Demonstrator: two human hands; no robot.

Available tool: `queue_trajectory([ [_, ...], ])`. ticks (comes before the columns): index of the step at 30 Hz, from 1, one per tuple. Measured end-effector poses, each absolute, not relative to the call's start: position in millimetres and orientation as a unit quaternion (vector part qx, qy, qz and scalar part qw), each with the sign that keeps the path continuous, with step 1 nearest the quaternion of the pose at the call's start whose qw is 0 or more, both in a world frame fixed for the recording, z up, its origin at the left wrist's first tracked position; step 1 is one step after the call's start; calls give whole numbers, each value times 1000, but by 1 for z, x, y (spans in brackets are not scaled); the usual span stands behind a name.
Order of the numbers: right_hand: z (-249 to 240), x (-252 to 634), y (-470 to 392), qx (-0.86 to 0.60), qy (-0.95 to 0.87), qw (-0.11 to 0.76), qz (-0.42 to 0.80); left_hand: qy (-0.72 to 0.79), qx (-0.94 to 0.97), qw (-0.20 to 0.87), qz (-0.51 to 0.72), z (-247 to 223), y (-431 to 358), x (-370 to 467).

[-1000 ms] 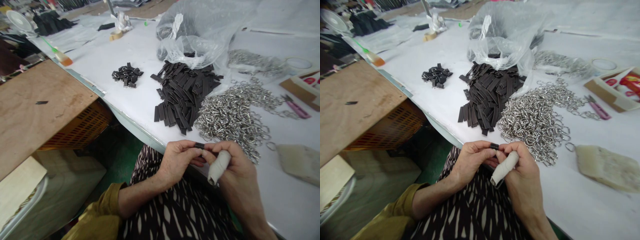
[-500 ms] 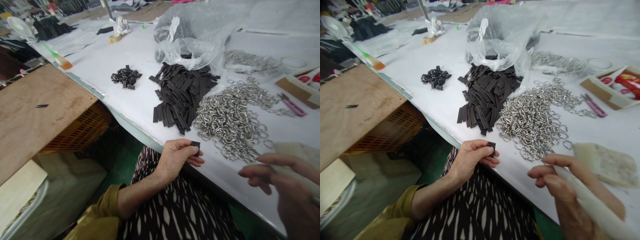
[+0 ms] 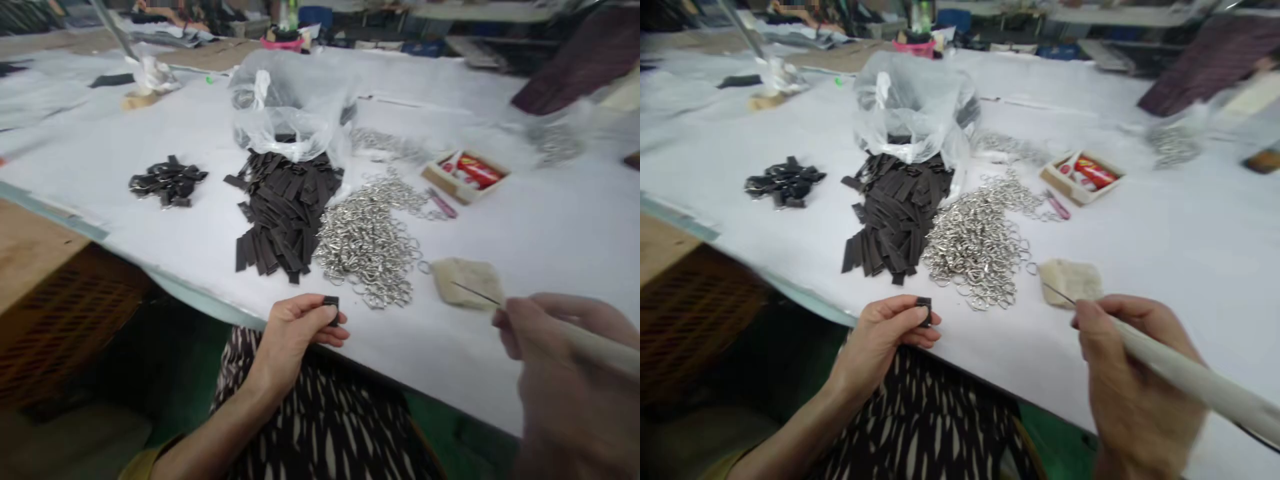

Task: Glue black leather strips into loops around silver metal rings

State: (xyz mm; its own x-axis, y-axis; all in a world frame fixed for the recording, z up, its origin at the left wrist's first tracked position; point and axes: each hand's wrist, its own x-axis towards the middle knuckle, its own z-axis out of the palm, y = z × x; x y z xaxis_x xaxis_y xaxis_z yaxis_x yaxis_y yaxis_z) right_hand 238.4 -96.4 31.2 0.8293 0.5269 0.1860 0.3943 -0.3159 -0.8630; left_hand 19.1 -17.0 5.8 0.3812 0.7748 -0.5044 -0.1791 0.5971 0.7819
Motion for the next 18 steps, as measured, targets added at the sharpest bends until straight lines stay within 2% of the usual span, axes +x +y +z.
queue_trajectory([
  [4, 40, 242, -89, -809, -253, 531, -10, 463, 342, 770, 276, 8, -15, 27],
  [18, 23, 275, -90, -858, -285, 428, 17, 459, 312, 790, 262, 3, -16, 35],
])
